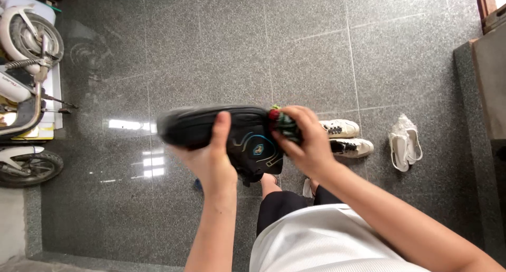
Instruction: Polishing a black shoe with a cloth in an entryway.
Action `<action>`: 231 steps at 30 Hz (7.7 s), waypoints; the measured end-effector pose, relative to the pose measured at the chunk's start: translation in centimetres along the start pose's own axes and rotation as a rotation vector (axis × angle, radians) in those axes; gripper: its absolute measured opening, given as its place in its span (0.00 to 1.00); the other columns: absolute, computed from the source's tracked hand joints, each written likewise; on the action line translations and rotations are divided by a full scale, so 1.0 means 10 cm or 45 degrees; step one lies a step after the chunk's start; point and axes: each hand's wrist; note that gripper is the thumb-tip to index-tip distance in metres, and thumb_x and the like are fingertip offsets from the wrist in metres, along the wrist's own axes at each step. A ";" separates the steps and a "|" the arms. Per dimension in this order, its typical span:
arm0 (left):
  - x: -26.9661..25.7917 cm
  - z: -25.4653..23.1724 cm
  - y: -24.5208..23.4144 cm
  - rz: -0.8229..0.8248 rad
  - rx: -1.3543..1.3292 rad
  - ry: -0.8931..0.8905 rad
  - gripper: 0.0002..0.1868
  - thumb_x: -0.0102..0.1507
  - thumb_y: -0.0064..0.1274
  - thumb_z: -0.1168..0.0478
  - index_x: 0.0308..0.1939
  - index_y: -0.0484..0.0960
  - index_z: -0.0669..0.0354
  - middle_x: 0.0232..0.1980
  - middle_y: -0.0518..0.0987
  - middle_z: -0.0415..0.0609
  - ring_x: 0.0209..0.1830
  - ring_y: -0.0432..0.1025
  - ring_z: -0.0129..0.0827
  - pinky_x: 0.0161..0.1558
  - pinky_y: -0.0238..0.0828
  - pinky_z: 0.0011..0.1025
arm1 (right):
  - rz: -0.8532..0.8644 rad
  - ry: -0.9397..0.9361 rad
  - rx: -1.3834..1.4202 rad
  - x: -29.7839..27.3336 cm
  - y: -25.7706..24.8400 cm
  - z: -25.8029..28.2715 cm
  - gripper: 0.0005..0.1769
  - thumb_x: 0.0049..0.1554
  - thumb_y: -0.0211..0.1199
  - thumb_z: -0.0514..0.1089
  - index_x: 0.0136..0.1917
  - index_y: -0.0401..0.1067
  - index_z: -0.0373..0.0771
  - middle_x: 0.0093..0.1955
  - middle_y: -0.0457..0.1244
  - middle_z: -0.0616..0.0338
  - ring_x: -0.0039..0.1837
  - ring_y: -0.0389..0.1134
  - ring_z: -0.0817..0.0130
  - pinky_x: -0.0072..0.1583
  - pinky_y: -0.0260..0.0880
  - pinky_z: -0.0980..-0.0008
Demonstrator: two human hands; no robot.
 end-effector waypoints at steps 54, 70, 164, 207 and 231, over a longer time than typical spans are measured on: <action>-0.25 -0.17 -0.42 0.366 1.197 0.282 0.47 0.42 0.78 0.54 0.59 0.65 0.56 0.57 0.70 0.56 0.60 0.67 0.52 0.59 0.67 0.47 | 0.217 -0.424 0.462 0.02 0.01 0.36 0.24 0.58 0.69 0.36 0.65 0.67 0.41 0.71 0.60 0.50 0.74 0.62 0.52 0.73 0.62 0.57; -0.33 0.07 -0.40 0.510 1.340 0.745 0.33 0.60 0.65 0.52 0.62 0.66 0.57 0.57 0.73 0.52 0.62 0.66 0.49 0.65 0.60 0.47 | 0.180 -0.681 -0.084 0.05 -0.07 0.82 0.25 0.51 0.72 0.42 0.61 0.72 0.44 0.62 0.65 0.57 0.61 0.63 0.54 0.64 0.65 0.57; -0.33 0.02 -0.55 0.580 0.260 -0.002 0.58 0.45 0.74 0.71 0.74 0.57 0.51 0.68 0.68 0.49 0.68 0.68 0.38 0.66 0.73 0.39 | 0.259 -0.796 0.028 0.10 -0.27 0.69 0.25 0.50 0.73 0.43 0.62 0.76 0.48 0.61 0.65 0.56 0.59 0.64 0.54 0.62 0.69 0.57; -0.45 0.07 -0.92 0.641 0.200 -0.048 0.58 0.47 0.73 0.71 0.75 0.53 0.50 0.69 0.64 0.48 0.71 0.64 0.38 0.72 0.64 0.38 | 0.677 1.076 1.207 0.59 -0.45 -0.44 0.22 0.53 0.61 0.44 0.59 0.73 0.33 0.48 0.71 0.49 0.44 0.75 0.62 0.45 0.79 0.61; -0.37 0.86 -0.34 0.806 -0.037 -1.015 0.52 0.47 0.69 0.59 0.74 0.64 0.54 0.65 0.76 0.49 0.65 0.71 0.39 0.63 0.67 0.35 | 0.090 -0.327 -0.218 0.50 -0.58 0.53 0.22 0.52 0.70 0.47 0.58 0.75 0.37 0.63 0.67 0.56 0.65 0.69 0.60 0.63 0.69 0.62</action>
Point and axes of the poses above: each hand's wrist, its own x-axis towards the middle knuckle, its own y-axis out of the palm, z = x × y
